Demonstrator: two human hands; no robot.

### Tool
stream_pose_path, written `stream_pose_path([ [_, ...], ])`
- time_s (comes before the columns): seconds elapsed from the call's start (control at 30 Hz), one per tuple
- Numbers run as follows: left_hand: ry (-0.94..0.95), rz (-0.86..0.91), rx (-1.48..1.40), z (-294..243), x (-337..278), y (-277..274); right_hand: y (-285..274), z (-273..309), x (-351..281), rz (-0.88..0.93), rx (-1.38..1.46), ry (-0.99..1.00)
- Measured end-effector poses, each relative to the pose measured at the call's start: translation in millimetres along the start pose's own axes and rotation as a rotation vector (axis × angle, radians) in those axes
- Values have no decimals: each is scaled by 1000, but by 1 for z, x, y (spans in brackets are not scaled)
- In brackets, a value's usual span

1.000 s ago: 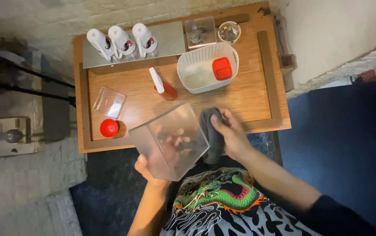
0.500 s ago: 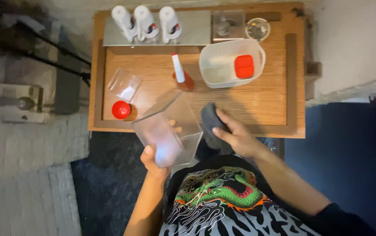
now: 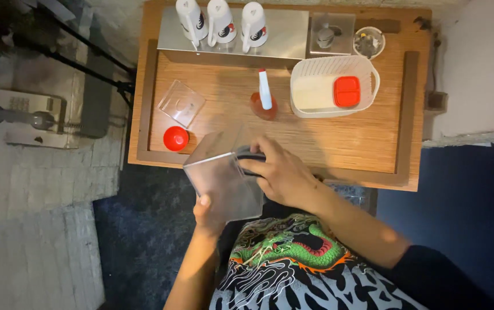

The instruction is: Wiping and cleaning a plastic storage container and its lid using a cloth and spray.

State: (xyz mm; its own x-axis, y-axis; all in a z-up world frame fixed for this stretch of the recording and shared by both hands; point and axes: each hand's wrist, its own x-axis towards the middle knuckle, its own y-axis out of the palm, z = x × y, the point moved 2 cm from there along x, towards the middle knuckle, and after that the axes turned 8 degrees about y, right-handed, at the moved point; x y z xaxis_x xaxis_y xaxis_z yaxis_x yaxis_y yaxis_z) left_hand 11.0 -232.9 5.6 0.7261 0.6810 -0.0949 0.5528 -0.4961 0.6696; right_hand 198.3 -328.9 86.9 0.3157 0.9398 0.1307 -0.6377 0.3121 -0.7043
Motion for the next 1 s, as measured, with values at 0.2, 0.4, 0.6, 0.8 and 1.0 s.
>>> stream_pose_path([
  [0.2, -96, 109, 38, -26, 32, -22, 10, -8, 41, -133, 214, 29],
  [0.4, -44, 194, -245, -71, 89, -38, 23, 4, 77, -124, 335, 10],
  [0.6, -158, 367, -566, -120, 146, -36, 73, -11, 90, -368, 1148, 446],
  [0.8, -243, 340, -52, -108, 203, -115, 82, 19, 118, -595, 922, 445],
  [1.0, -332, 495, 363, -111, 234, -114, 103, 27, 116, -768, 431, 679],
])
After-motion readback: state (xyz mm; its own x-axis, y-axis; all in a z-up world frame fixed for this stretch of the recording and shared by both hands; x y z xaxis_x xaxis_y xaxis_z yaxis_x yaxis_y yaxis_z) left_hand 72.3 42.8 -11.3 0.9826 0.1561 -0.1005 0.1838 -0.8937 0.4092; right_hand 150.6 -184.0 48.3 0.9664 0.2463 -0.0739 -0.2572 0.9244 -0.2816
